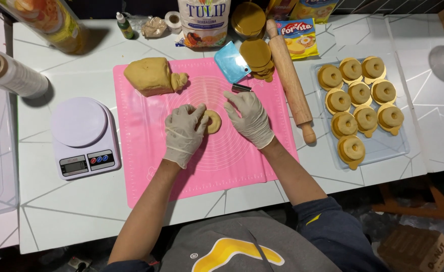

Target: Preparing and cutting individual donut shapes from dough using a rolling pin and a circular cutter on a silicone mat.

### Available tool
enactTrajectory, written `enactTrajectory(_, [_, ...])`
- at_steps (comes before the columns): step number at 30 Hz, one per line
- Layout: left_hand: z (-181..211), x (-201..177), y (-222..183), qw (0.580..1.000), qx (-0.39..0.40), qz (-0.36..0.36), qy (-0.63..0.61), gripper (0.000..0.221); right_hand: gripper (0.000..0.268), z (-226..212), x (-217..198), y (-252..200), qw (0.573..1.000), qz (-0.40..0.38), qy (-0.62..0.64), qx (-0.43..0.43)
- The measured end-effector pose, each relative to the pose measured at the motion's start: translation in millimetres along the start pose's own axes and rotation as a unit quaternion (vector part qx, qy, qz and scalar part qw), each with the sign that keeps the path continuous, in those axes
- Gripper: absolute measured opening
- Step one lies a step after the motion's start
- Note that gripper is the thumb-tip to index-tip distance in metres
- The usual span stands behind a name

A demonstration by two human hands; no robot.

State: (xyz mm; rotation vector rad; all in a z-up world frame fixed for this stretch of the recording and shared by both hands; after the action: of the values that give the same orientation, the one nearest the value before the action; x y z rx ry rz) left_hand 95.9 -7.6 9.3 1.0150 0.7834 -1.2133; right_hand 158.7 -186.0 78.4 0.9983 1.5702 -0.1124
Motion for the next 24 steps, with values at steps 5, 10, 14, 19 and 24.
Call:
enactTrajectory(5, [3,-1,-2,0.999,0.019,0.047,0.012,0.035,0.032,9,-14,13,0.999,0.012,-0.022,0.035])
enactTrajectory(10, [8,-16,-3,0.996,0.038,0.084,0.007,0.037,0.035,55,-46,53,0.995,0.017,-0.082,0.048])
enactTrajectory(14, [19,-28,4,0.999,0.041,-0.011,0.019,0.031,0.048,127,-24,80,0.940,-0.185,-0.211,0.192])
enactTrajectory(19, [22,-36,3,0.998,0.056,0.015,0.019,0.028,0.077,155,-8,101,0.923,-0.212,-0.290,0.140])
enactTrajectory(24, [19,-30,3,0.999,0.049,-0.006,0.014,0.029,0.094,153,-15,111,0.915,-0.271,-0.225,0.197])
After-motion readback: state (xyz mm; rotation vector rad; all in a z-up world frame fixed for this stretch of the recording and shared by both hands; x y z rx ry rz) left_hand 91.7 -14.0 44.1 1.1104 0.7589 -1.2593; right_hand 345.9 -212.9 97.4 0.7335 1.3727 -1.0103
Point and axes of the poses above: each hand's wrist, its own y-axis towards the middle knuckle, its own x-axis out of the palm, z = x × y, the point moved 8 cm from there along y, towards the middle knuckle, and after that the axes turned 14 degrees about -z, right-handed, at the moved point
